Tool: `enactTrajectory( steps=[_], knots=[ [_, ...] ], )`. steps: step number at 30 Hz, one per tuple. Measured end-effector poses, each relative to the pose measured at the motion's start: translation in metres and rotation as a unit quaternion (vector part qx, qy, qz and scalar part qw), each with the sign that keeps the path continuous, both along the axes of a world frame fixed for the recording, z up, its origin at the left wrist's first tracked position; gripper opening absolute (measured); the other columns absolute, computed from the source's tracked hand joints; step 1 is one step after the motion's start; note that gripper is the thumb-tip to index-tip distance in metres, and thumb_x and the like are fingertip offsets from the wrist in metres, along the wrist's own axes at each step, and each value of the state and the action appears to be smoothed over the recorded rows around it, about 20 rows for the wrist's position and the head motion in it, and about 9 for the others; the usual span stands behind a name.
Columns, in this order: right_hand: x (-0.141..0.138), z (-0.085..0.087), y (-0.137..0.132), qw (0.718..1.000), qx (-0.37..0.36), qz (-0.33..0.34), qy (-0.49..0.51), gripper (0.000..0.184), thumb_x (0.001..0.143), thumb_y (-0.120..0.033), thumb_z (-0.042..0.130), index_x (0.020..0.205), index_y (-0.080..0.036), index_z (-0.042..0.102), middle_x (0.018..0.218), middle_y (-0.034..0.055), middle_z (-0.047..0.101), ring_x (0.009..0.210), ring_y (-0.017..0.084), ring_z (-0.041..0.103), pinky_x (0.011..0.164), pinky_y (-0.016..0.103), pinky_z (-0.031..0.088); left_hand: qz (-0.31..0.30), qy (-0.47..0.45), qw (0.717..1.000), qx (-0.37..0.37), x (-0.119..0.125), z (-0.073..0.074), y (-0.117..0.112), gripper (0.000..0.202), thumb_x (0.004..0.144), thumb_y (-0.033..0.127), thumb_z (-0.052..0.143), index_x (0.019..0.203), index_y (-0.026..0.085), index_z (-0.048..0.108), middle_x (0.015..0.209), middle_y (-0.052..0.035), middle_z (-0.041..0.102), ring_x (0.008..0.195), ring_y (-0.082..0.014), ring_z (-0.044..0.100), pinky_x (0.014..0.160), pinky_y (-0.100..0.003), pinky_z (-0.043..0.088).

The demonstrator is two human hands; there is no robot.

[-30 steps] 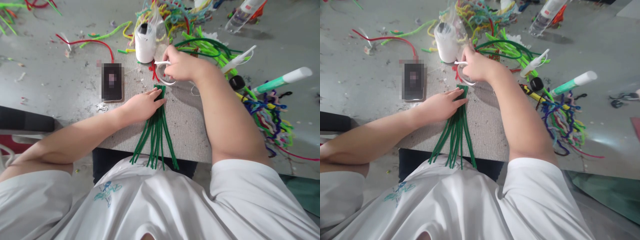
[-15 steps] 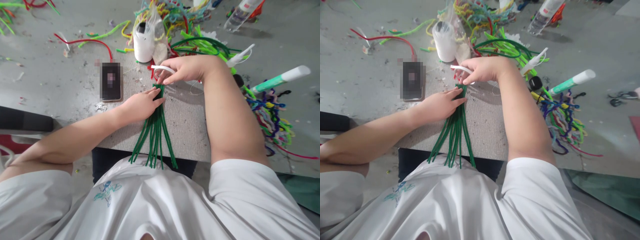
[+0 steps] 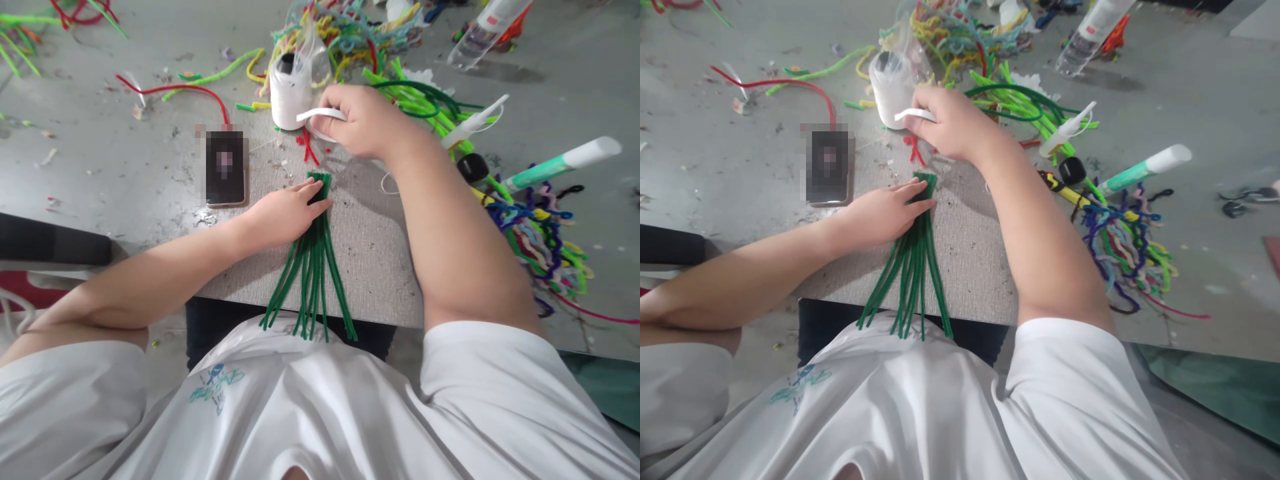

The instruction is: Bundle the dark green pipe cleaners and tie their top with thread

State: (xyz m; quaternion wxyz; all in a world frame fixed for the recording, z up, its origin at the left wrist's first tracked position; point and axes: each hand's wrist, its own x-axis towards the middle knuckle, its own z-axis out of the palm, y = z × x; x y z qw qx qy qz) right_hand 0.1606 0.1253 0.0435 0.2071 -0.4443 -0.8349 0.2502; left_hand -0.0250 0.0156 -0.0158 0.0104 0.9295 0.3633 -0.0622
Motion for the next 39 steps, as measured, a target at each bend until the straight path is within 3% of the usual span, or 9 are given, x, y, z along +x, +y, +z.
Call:
enactTrajectory(
  steps=[4,7,11,16,23,27,30,33,39],
  knots=[
    [-0.019,0.011,-0.022,0.990,-0.141,0.010,0.022,0.040,0.118,-0.022,0.058,0.080,-0.030,0.047,0.065,-0.0053,0.063,0.064,0.016,0.062,0.073,0.032,0.047,0.001,0.009,1.000,0.006,0.000,0.000,0.000,0.061,0.117,0.011,0.052,0.178,0.015,0.056,0.182,-0.0282,0.052,0.169,-0.0395,0.057,0.131,-0.049,0.059],
    [-0.031,-0.001,-0.028,0.977,-0.206,0.032,0.039,0.035,0.116,-0.023,0.063,0.084,-0.028,0.050,0.077,-0.0014,0.078,0.079,0.018,0.075,0.077,0.030,0.051,0.004,0.006,1.000,0.021,-0.001,-0.002,0.000,0.062,0.116,0.012,0.052,0.177,0.017,0.057,0.179,-0.0267,0.057,0.163,-0.0399,0.064,0.127,-0.050,0.062],
    [-0.037,-0.025,-0.020,0.968,-0.235,0.067,0.054,0.024,0.115,-0.029,0.067,0.094,-0.027,0.056,0.084,0.0004,0.081,0.084,0.021,0.077,0.076,0.029,0.055,0.000,0.000,1.000,0.026,-0.001,-0.004,0.000,0.063,0.115,0.012,0.053,0.177,0.018,0.059,0.178,-0.0282,0.056,0.155,-0.0418,0.070,0.123,-0.054,0.064],
    [-0.039,-0.032,-0.015,0.974,-0.203,0.094,0.041,0.021,0.118,-0.030,0.061,0.098,-0.027,0.055,0.091,0.0012,0.082,0.087,0.021,0.076,0.082,0.030,0.059,0.009,0.008,1.000,0.009,0.001,-0.001,-0.001,0.060,0.116,0.012,0.050,0.176,0.015,0.059,0.177,-0.0294,0.058,0.161,-0.0417,0.064,0.124,-0.053,0.063],
    [-0.036,-0.022,-0.014,0.995,-0.071,0.057,-0.035,0.026,0.115,-0.026,0.061,0.091,-0.029,0.051,0.095,0.0020,0.082,0.092,0.024,0.075,0.086,0.035,0.054,-0.014,-0.009,1.000,0.016,-0.003,-0.005,0.001,0.061,0.117,0.013,0.047,0.177,0.015,0.057,0.180,-0.0297,0.054,0.163,-0.0383,0.063,0.125,-0.048,0.062],
    [-0.027,-0.006,-0.014,0.999,0.000,0.025,-0.040,0.034,0.114,-0.025,0.060,0.085,-0.031,0.045,0.085,0.0032,0.074,0.094,0.027,0.072,0.085,0.036,0.049,-0.015,-0.002,1.000,0.019,-0.004,-0.005,0.001,0.062,0.117,0.012,0.046,0.178,0.014,0.055,0.180,-0.0290,0.054,0.167,-0.0381,0.060,0.128,-0.048,0.060],
    [-0.021,0.012,-0.021,0.999,0.019,-0.003,-0.044,0.038,0.113,-0.026,0.060,0.083,-0.033,0.038,0.078,0.0022,0.063,0.087,0.026,0.065,0.083,0.037,0.043,-0.016,-0.010,1.000,0.013,-0.003,-0.004,0.000,0.062,0.116,0.010,0.046,0.178,0.012,0.055,0.182,-0.0296,0.052,0.170,-0.0390,0.056,0.132,-0.050,0.058],
    [-0.020,0.024,-0.029,0.998,0.031,-0.006,-0.059,0.038,0.105,-0.019,0.069,0.086,-0.032,0.039,0.085,0.0033,0.066,0.096,0.028,0.063,0.086,0.037,0.042,-0.017,-0.021,1.000,0.010,-0.004,-0.003,0.000,0.062,0.115,0.010,0.050,0.178,0.012,0.055,0.182,-0.0296,0.051,0.170,-0.0391,0.056,0.133,-0.050,0.057],
    [-0.029,0.011,-0.029,0.996,-0.002,0.037,-0.077,0.029,0.096,-0.010,0.061,0.088,-0.032,0.043,0.092,0.0032,0.063,0.094,0.026,0.057,0.085,0.038,0.040,-0.006,-0.027,1.000,-0.003,-0.003,-0.002,-0.001,0.063,0.114,0.008,0.051,0.177,0.012,0.057,0.182,-0.0308,0.051,0.169,-0.0409,0.056,0.131,-0.051,0.059]
  ],
)
